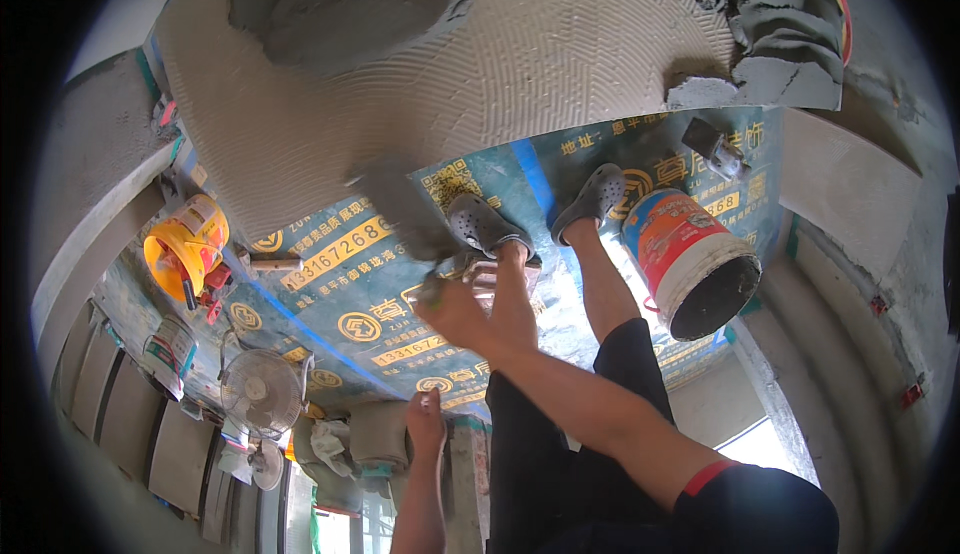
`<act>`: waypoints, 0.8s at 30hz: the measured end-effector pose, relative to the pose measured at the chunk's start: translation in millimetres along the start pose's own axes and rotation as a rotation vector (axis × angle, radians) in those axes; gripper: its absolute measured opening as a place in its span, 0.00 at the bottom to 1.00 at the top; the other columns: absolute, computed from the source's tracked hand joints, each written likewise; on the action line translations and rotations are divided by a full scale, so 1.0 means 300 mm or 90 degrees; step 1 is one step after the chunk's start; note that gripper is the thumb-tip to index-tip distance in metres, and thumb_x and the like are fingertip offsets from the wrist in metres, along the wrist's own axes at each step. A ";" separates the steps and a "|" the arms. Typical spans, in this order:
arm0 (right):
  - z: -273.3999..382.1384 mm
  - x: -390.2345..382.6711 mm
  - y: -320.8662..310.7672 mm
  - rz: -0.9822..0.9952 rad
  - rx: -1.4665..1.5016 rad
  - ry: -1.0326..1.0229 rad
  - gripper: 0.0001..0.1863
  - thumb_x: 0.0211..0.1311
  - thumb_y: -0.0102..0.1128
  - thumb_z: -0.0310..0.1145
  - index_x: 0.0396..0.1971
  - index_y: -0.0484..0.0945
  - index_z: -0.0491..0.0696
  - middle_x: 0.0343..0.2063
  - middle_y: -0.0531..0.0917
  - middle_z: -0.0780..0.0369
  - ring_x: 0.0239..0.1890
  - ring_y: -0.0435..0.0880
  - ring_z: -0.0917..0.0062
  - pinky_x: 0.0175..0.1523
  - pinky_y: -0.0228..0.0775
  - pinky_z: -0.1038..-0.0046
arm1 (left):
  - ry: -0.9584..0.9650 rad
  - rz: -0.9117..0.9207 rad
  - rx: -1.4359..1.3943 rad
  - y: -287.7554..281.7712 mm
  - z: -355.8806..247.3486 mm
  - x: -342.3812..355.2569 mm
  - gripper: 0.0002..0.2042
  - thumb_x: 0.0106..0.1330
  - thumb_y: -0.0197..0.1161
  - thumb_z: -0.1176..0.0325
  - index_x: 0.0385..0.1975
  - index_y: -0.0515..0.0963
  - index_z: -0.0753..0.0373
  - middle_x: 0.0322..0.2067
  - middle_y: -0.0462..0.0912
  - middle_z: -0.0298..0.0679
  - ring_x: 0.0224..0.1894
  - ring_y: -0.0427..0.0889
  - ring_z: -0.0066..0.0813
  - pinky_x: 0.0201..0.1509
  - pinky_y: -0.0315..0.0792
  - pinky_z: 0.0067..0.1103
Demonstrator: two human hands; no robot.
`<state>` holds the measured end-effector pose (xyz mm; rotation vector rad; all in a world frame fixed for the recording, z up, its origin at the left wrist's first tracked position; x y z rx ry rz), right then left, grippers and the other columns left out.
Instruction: The person applies mortar from a bucket onto the back of a large tile using a trowel, spreads the mortar evenly across the surface, and then presses the tile onto a wall.
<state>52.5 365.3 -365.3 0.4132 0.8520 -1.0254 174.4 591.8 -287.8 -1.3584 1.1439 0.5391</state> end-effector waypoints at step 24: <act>0.275 0.027 0.380 0.160 -0.191 0.004 0.17 0.46 0.57 0.43 0.31 0.75 0.44 0.28 0.79 0.49 0.35 0.78 0.54 0.40 0.69 0.61 | -0.109 0.112 -0.137 0.170 0.120 -0.102 0.18 0.59 0.56 0.55 0.28 0.75 0.68 0.25 0.79 0.50 0.31 0.79 0.43 0.35 0.70 0.29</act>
Point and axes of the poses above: each hand's wrist, its own x-axis towards the middle knuckle, its own y-axis out of the palm, z = x × y, the point moved 9 cm from there along x, towards the middle knuckle
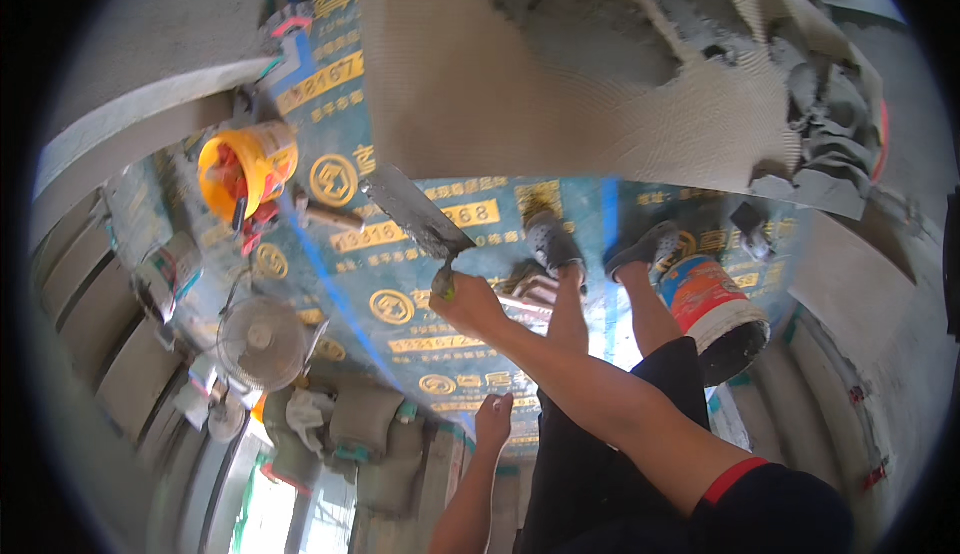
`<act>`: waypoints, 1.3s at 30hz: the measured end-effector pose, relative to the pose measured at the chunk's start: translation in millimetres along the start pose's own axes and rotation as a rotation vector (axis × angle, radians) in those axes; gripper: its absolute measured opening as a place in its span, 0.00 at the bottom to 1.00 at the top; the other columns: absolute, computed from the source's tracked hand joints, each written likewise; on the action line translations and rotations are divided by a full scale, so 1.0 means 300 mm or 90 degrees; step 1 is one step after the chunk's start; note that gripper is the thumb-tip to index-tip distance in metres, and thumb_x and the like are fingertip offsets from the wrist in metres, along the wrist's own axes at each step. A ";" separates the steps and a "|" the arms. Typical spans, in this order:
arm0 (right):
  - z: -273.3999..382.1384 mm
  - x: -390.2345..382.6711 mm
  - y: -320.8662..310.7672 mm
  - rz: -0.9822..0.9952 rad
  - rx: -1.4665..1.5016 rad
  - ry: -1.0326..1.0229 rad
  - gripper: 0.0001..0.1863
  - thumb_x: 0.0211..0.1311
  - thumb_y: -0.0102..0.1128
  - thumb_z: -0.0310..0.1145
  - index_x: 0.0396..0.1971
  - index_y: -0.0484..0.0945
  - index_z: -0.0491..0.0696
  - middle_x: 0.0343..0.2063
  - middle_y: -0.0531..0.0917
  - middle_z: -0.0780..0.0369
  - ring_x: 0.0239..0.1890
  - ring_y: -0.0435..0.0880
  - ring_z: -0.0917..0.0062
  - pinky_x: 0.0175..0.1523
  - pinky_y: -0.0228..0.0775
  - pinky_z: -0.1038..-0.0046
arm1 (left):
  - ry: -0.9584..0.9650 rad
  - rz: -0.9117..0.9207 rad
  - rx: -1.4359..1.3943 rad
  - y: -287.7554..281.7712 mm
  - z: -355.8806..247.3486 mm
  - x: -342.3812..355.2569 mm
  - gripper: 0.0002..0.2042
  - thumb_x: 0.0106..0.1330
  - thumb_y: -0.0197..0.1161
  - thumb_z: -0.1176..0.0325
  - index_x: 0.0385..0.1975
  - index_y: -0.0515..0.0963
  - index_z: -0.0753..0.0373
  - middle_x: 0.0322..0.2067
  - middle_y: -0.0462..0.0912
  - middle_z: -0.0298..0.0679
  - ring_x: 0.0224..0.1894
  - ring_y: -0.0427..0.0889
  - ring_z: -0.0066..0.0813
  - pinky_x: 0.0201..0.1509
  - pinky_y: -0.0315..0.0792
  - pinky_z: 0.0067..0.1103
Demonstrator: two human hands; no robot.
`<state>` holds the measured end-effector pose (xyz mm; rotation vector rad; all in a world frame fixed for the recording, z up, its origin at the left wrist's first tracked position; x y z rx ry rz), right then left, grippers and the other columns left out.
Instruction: The person applies mortar from a bucket onto the back of a large tile using a trowel, spreads the mortar evenly across the surface, and then presses the tile onto a wall.
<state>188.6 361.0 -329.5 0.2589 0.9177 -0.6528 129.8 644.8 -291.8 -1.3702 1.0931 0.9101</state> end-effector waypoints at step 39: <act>-0.787 -0.781 -2.603 -0.679 0.009 0.241 0.31 0.61 0.40 0.56 0.44 0.64 0.38 0.37 0.75 0.40 0.43 0.73 0.44 0.48 0.64 0.52 | 0.457 -0.054 0.398 0.556 -1.947 0.098 0.14 0.58 0.59 0.62 0.27 0.70 0.70 0.27 0.76 0.47 0.30 0.75 0.39 0.36 0.68 0.30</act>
Point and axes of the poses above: each hand's wrist, its own x-axis towards the middle knuckle, its own y-axis out of the palm, z = x × y, the point moved 9 cm from there along x, towards the middle knuckle
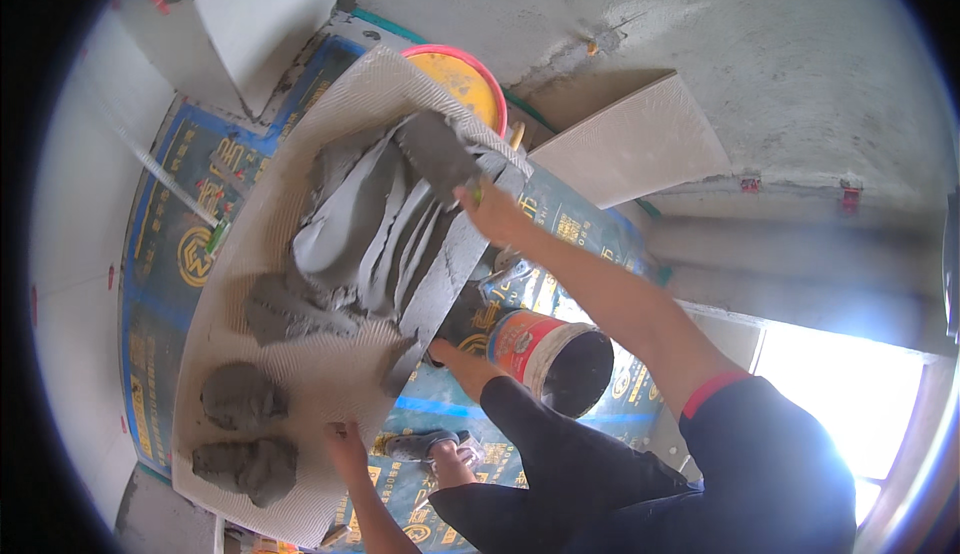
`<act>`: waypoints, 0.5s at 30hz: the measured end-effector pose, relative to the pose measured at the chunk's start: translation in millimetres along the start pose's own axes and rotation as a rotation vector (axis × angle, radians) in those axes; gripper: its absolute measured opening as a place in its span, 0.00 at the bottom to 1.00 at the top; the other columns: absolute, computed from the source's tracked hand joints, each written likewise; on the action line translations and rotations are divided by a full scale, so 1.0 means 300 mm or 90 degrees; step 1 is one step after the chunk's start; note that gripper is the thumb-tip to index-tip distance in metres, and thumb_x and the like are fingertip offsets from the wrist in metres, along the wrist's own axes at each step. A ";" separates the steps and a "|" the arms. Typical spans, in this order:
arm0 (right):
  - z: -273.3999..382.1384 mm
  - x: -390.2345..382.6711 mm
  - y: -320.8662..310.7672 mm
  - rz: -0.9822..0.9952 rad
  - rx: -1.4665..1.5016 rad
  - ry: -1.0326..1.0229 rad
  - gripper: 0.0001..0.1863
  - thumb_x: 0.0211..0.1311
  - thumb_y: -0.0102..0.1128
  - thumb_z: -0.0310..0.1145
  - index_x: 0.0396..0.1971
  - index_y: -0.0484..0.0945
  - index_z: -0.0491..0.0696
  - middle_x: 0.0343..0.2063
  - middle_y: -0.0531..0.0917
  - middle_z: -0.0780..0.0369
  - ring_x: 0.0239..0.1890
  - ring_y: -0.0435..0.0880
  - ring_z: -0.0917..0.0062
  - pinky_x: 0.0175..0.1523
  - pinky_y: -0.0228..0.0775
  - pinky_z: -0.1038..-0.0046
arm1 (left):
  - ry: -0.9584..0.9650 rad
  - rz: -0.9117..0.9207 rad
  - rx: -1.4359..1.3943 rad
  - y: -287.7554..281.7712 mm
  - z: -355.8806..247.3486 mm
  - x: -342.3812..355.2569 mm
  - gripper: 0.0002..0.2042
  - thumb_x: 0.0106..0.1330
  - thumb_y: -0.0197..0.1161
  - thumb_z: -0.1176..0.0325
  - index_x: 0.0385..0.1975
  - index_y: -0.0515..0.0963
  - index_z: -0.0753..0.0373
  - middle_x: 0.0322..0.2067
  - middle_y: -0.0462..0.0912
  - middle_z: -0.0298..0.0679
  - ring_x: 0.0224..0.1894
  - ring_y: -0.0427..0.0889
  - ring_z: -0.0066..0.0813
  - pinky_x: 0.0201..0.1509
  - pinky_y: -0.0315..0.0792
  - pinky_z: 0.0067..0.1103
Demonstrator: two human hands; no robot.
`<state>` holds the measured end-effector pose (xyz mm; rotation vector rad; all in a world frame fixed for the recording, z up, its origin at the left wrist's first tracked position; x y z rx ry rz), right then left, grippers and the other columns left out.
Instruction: The person applies mortar from a bucket onto the back of a large tile using a trowel, spreads the mortar evenly across the surface, and then presses the tile onto a wall.
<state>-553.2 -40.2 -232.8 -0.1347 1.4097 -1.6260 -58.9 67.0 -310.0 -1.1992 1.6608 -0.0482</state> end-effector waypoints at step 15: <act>-0.268 0.223 -0.181 0.140 -0.192 -0.002 0.28 0.59 0.43 0.56 0.46 0.65 0.45 0.30 0.79 0.48 0.34 0.78 0.50 0.40 0.70 0.55 | -0.210 0.037 -0.023 0.069 0.063 0.252 0.34 0.47 0.69 0.50 0.45 0.70 0.75 0.46 0.74 0.53 0.49 0.72 0.45 0.52 0.64 0.31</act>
Point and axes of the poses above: each hand's wrist, its own x-axis towards the middle knuckle, its own y-axis out of the palm, z = x × y, the point moved 9 cm from there along x, towards the middle knuckle
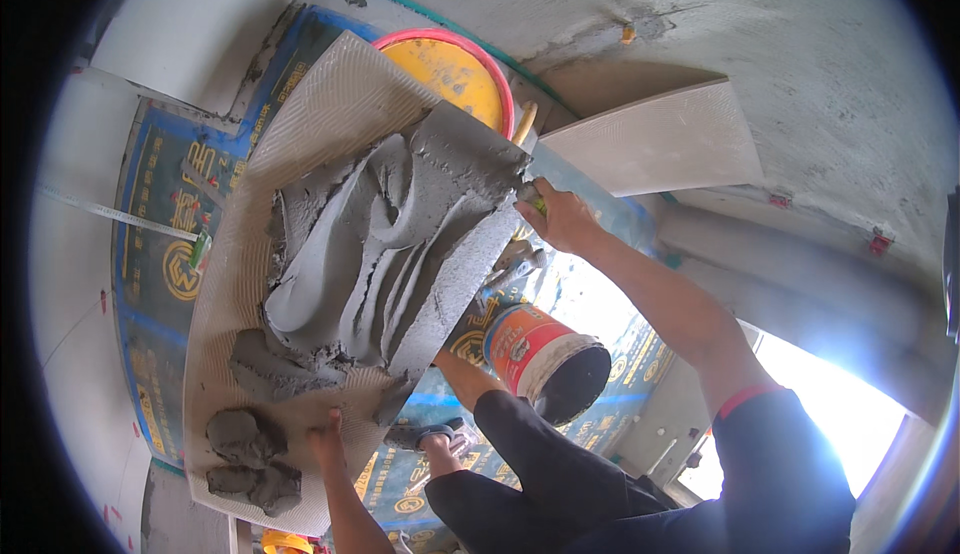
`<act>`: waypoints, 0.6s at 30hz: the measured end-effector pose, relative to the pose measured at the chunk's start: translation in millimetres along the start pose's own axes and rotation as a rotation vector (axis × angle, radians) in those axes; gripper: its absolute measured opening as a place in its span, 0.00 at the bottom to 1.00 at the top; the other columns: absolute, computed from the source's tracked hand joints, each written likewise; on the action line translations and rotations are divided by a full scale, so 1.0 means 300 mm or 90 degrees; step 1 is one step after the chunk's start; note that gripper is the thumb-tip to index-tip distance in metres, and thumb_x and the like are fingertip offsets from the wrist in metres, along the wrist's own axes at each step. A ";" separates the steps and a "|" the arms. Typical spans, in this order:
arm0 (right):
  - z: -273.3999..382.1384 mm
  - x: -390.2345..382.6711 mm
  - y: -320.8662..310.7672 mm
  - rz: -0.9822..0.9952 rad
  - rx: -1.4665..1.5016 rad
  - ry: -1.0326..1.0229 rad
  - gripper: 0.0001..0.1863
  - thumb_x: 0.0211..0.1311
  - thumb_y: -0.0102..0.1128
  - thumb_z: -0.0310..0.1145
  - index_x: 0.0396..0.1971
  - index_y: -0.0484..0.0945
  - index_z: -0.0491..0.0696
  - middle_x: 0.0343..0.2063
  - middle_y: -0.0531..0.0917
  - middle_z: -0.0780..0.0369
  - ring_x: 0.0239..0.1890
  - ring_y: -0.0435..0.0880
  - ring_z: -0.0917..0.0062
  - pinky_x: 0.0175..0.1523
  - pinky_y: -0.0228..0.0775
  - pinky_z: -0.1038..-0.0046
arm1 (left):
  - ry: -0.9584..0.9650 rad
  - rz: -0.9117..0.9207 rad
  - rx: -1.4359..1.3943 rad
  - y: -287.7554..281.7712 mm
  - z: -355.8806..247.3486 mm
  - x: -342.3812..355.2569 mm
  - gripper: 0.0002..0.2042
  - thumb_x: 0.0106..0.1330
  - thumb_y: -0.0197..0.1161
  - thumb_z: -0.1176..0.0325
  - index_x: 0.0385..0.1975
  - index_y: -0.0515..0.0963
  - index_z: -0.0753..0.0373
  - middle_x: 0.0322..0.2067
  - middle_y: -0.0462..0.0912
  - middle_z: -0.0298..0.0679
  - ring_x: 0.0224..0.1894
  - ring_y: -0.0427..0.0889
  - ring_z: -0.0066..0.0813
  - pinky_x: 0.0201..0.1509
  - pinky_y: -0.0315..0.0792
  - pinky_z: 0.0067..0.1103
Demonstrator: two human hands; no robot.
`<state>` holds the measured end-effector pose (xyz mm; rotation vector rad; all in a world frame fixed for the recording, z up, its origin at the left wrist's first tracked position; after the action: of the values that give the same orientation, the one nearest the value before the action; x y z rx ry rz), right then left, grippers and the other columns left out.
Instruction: The person applies mortar from a bucket onto the back of a large tile using a trowel, spreads the mortar evenly across the surface, and then presses the tile onto a wall.
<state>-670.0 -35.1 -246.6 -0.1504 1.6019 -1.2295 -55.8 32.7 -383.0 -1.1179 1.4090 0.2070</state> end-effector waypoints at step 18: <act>0.127 0.195 -0.141 -0.141 0.243 -0.077 0.32 0.57 0.44 0.59 0.42 0.69 0.41 0.31 0.78 0.44 0.38 0.76 0.49 0.45 0.67 0.57 | 0.054 -0.007 0.091 -0.002 -0.025 -0.008 0.31 0.49 0.67 0.51 0.39 0.72 0.77 0.40 0.77 0.57 0.43 0.76 0.47 0.46 0.68 0.33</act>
<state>-685.1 -115.2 -248.8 -0.1578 1.2450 -1.6428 -60.8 28.2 -379.1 -1.0258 1.4687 0.0495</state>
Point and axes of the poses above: each hand's wrist, its own x-axis towards the middle knuckle, its own y-axis out of the palm, z = x × y, the point moved 9 cm from there along x, towards the middle knuckle
